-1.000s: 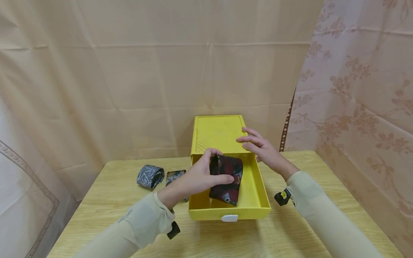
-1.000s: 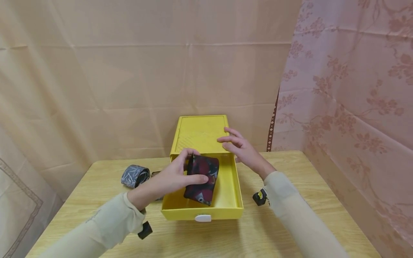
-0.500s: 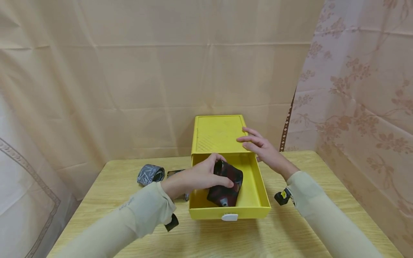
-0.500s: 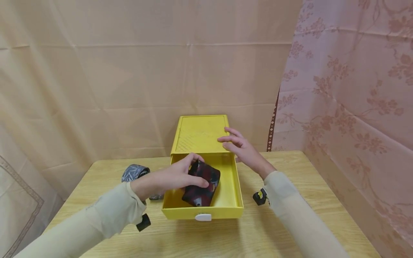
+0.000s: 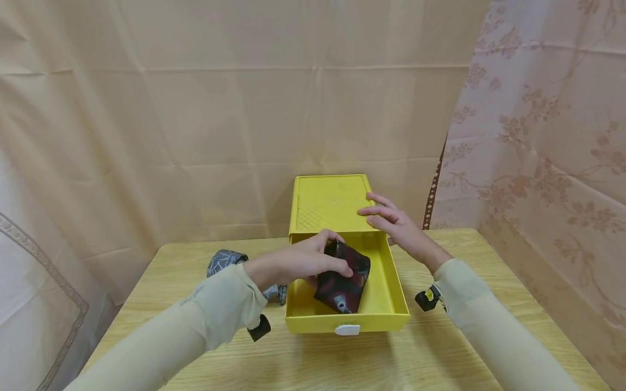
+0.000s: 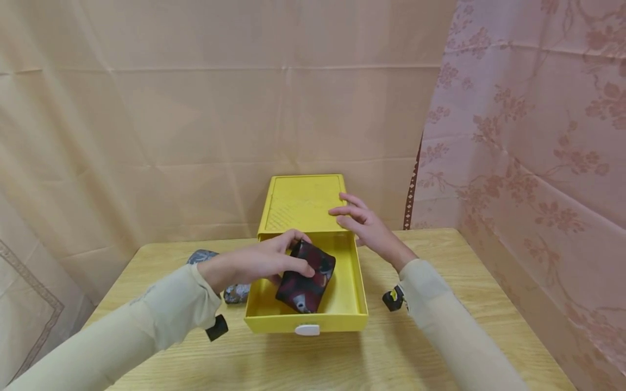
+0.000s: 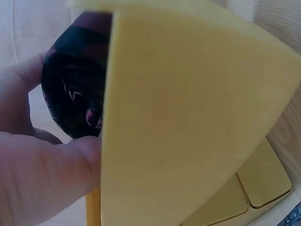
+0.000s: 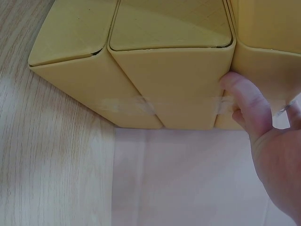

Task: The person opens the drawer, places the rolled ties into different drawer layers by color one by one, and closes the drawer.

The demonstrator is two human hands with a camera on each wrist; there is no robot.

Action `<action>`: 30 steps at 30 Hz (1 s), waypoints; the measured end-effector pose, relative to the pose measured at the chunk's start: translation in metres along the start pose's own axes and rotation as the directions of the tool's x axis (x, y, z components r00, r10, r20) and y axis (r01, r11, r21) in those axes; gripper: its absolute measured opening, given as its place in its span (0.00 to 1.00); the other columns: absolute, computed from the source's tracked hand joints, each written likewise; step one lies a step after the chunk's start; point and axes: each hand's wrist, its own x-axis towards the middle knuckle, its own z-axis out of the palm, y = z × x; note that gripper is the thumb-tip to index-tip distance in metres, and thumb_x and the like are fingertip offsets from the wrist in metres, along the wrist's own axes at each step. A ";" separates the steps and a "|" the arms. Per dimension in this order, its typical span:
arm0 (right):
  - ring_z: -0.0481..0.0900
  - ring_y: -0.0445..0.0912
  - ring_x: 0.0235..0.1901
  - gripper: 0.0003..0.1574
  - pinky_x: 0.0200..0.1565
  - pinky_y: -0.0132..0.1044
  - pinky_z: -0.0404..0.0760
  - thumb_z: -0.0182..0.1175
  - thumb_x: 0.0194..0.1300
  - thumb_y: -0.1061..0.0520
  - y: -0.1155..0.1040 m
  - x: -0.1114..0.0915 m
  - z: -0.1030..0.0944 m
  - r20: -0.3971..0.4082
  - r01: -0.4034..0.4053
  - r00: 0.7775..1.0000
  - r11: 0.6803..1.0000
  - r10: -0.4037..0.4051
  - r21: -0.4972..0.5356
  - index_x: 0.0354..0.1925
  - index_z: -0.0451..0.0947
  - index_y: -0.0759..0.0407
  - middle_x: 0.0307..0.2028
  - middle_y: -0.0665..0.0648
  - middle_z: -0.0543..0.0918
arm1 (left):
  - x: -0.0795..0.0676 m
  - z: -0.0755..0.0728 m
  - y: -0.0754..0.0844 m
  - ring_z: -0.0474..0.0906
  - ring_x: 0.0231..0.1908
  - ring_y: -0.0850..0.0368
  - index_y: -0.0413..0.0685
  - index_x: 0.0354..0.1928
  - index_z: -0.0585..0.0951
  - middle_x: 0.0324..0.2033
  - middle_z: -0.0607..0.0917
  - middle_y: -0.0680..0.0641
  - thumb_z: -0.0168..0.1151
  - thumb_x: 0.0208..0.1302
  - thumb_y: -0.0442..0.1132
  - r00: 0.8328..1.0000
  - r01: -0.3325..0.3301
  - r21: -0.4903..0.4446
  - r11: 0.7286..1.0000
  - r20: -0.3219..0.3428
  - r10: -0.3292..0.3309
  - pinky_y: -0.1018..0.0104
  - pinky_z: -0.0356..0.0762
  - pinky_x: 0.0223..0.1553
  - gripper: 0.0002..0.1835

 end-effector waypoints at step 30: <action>0.60 0.53 0.65 0.21 0.44 0.56 0.74 0.47 0.73 0.43 0.012 0.003 -0.002 -0.009 -0.013 1.000 0.999 0.013 -0.030 0.60 0.74 0.44 0.72 0.37 0.48 | -0.015 -0.010 0.018 0.61 0.57 0.58 0.54 0.67 0.61 0.61 0.63 0.51 0.70 0.53 0.50 0.918 -0.395 0.788 0.472 0.326 0.224 0.66 0.66 0.54 0.41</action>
